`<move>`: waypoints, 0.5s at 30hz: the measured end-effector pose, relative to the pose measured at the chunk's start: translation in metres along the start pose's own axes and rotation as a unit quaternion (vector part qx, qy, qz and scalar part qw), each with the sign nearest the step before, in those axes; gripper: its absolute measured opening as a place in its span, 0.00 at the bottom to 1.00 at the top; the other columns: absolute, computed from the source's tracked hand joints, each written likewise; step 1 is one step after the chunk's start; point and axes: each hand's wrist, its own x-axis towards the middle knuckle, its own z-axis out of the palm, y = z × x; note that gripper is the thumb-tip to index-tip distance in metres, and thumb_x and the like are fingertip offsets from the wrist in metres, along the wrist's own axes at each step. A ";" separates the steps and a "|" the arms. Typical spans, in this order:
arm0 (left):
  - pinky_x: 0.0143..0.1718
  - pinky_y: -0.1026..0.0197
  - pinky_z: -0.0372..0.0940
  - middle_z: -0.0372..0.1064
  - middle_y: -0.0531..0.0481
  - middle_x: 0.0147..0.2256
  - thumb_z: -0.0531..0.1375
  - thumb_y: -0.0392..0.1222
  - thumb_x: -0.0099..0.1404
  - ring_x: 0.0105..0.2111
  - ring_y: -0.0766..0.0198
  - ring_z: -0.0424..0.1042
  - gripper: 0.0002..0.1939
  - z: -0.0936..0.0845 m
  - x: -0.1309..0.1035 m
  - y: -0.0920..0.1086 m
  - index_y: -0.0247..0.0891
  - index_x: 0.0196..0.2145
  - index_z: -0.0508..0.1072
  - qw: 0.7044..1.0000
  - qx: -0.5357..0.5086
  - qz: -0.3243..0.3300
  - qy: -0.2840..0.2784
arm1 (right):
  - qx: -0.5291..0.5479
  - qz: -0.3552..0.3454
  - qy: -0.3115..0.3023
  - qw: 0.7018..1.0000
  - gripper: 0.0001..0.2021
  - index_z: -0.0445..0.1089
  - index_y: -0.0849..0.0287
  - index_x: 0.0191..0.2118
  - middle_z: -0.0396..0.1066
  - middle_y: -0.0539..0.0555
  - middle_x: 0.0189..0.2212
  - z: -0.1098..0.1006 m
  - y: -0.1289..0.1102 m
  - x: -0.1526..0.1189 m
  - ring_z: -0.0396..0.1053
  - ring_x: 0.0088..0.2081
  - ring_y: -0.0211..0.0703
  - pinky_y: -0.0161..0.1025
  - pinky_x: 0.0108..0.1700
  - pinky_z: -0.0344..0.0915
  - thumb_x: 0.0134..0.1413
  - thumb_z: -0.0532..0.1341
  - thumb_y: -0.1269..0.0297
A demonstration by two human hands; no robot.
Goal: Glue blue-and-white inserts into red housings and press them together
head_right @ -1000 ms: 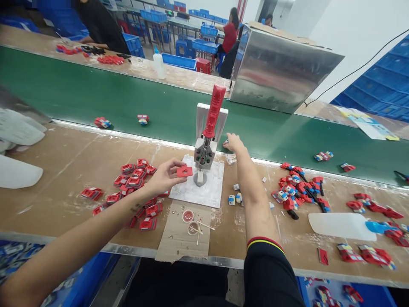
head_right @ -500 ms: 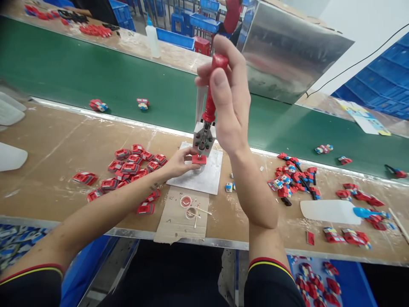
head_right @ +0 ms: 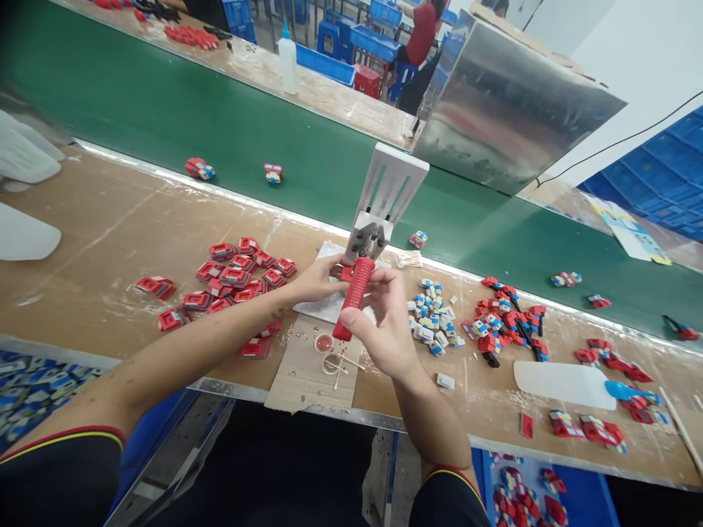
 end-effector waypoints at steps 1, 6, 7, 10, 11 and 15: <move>0.49 0.53 0.74 0.80 0.44 0.44 0.73 0.36 0.58 0.40 0.59 0.80 0.19 0.001 0.000 0.001 0.35 0.46 0.74 1.000 0.002 0.003 -0.003 | 0.044 0.080 -0.049 0.995 0.26 0.67 0.47 0.47 0.72 0.48 0.34 0.004 -0.001 -0.004 0.72 0.32 0.43 0.42 0.33 0.70 0.52 0.76 0.42; 0.47 0.53 0.74 0.79 0.43 0.43 0.70 0.37 0.63 0.40 0.60 0.79 0.17 0.002 -0.001 0.005 0.33 0.48 0.74 1.000 0.010 0.016 -0.008 | 0.137 0.233 -0.128 0.954 0.25 0.64 0.50 0.54 0.70 0.43 0.24 0.006 -0.019 -0.011 0.63 0.19 0.37 0.38 0.21 0.65 0.60 0.71 0.44; 0.48 0.53 0.74 0.79 0.43 0.43 0.70 0.36 0.63 0.41 0.59 0.79 0.18 0.001 0.000 0.006 0.33 0.49 0.74 1.000 0.013 0.018 -0.006 | 0.136 0.236 -0.125 0.954 0.25 0.64 0.50 0.54 0.70 0.43 0.24 0.005 -0.022 -0.011 0.63 0.18 0.37 0.37 0.20 0.64 0.61 0.71 0.45; 0.48 0.53 0.74 0.79 0.42 0.45 0.71 0.36 0.62 0.42 0.59 0.79 0.18 -0.001 0.002 0.004 0.34 0.49 0.75 0.999 0.021 0.026 -0.001 | 0.128 0.237 -0.127 0.955 0.25 0.66 0.50 0.55 0.71 0.44 0.24 0.004 -0.025 -0.010 0.63 0.19 0.37 0.37 0.20 0.64 0.61 0.71 0.45; 0.48 0.53 0.74 0.79 0.42 0.45 0.71 0.36 0.62 0.43 0.58 0.79 0.18 -0.001 0.002 0.003 0.34 0.49 0.76 0.999 0.022 0.028 -0.001 | 0.126 0.237 -0.129 0.955 0.25 0.66 0.50 0.56 0.71 0.44 0.24 0.003 -0.023 -0.010 0.64 0.19 0.37 0.37 0.20 0.64 0.61 0.71 0.45; 0.47 0.53 0.75 0.79 0.43 0.44 0.71 0.37 0.62 0.42 0.59 0.79 0.17 -0.003 0.002 -0.001 0.35 0.48 0.76 0.999 0.022 0.032 -0.005 | 0.118 0.241 -0.120 0.956 0.27 0.69 0.50 0.57 0.70 0.45 0.24 0.004 -0.012 -0.012 0.65 0.20 0.39 0.38 0.22 0.67 0.58 0.73 0.44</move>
